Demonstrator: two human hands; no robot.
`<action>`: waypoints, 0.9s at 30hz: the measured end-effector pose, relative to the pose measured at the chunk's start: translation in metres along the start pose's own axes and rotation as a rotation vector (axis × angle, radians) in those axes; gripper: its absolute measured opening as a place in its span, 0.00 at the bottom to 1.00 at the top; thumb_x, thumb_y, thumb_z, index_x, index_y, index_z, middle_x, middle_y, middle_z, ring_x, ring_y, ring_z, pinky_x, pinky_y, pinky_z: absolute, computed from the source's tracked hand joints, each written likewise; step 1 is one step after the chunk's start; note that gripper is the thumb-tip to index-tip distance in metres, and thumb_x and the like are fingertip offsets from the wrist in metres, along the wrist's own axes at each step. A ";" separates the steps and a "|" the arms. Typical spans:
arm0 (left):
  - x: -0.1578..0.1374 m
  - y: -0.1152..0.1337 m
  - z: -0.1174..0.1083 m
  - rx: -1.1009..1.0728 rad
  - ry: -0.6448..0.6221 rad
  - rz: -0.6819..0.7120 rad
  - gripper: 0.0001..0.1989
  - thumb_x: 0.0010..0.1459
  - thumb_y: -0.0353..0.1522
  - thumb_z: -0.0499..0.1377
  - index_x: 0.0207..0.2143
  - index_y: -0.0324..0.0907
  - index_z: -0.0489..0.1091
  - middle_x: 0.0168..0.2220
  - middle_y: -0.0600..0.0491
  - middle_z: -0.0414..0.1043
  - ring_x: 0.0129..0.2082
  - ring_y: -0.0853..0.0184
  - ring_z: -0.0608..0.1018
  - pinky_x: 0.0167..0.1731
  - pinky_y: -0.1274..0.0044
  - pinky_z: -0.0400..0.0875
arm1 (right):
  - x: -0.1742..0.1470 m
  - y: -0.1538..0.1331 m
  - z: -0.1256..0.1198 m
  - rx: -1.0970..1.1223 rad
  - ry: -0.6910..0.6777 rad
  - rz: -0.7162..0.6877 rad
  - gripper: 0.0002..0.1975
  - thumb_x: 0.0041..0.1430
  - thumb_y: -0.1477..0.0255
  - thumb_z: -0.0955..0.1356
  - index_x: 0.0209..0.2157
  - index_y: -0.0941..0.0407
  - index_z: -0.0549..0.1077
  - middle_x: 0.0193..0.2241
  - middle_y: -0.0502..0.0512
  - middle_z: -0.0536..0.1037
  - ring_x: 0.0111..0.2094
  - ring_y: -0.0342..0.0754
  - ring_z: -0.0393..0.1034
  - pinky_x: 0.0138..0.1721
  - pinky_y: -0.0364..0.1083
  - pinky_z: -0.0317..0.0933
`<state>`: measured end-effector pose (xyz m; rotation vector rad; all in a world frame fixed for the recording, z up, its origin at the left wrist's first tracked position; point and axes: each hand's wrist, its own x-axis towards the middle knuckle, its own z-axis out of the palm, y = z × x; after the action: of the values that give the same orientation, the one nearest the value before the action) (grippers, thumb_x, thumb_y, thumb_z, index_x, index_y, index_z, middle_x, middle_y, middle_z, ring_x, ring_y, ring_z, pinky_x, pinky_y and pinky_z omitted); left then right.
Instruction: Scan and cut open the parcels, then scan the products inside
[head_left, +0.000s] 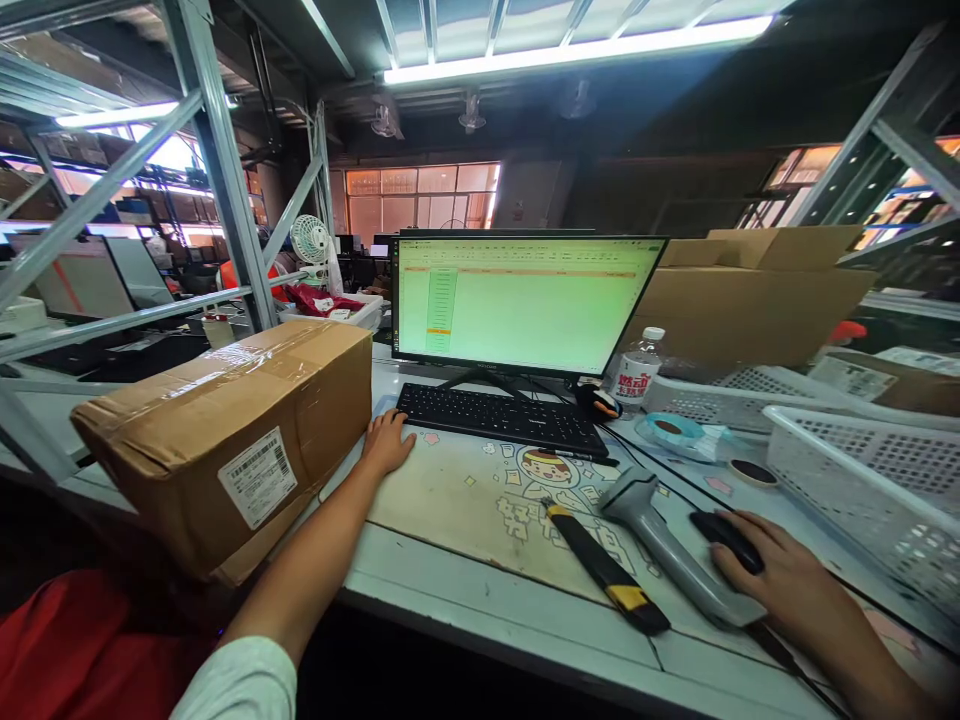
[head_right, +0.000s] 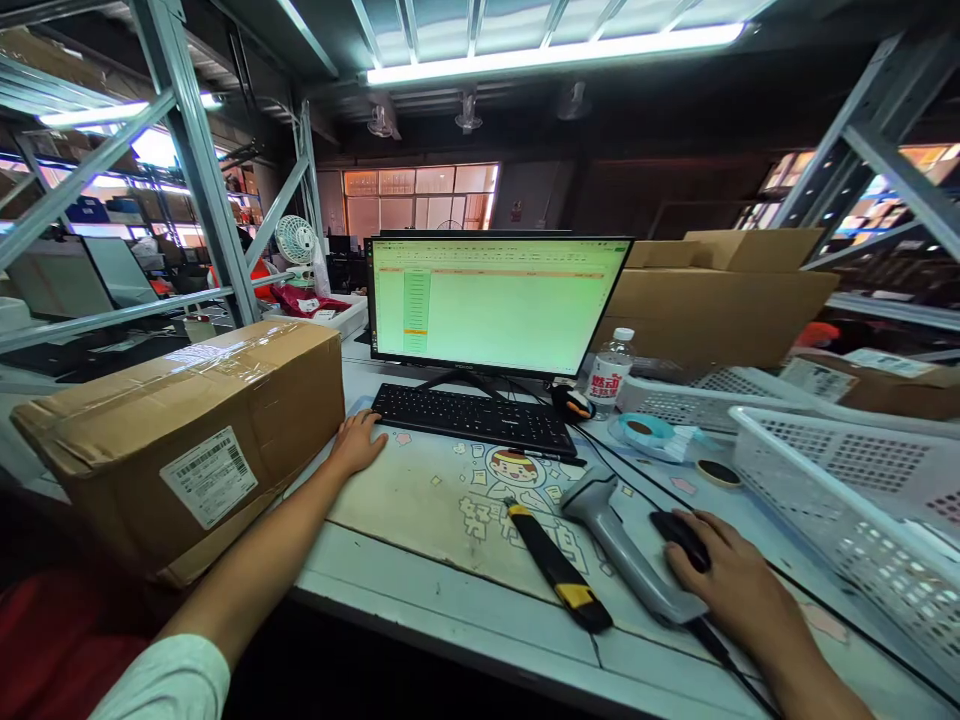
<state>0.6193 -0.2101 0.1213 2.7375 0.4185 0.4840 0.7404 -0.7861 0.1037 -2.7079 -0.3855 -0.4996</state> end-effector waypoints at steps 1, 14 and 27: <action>0.000 0.000 0.000 0.001 0.001 0.000 0.26 0.69 0.40 0.55 0.67 0.41 0.65 0.72 0.44 0.60 0.67 0.50 0.66 0.67 0.59 0.60 | 0.000 0.000 0.000 -0.011 0.000 0.002 0.38 0.55 0.44 0.58 0.57 0.53 0.69 0.62 0.68 0.72 0.60 0.68 0.70 0.63 0.63 0.64; 0.006 -0.012 0.011 0.054 0.034 0.054 0.26 0.69 0.41 0.54 0.65 0.42 0.66 0.70 0.42 0.62 0.67 0.48 0.68 0.66 0.57 0.63 | -0.020 -0.029 -0.012 -0.142 0.055 0.088 0.30 0.64 0.57 0.58 0.59 0.56 0.72 0.60 0.62 0.72 0.57 0.59 0.72 0.59 0.57 0.67; 0.005 -0.012 0.009 0.067 0.030 0.057 0.26 0.69 0.42 0.52 0.65 0.41 0.67 0.70 0.41 0.63 0.66 0.47 0.68 0.64 0.54 0.64 | -0.025 -0.041 -0.017 -0.200 0.071 0.165 0.25 0.63 0.60 0.60 0.57 0.53 0.74 0.59 0.60 0.73 0.54 0.60 0.72 0.48 0.55 0.70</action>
<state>0.6245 -0.2000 0.1108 2.8166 0.3712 0.5352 0.7001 -0.7611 0.1208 -2.8714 -0.0958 -0.6139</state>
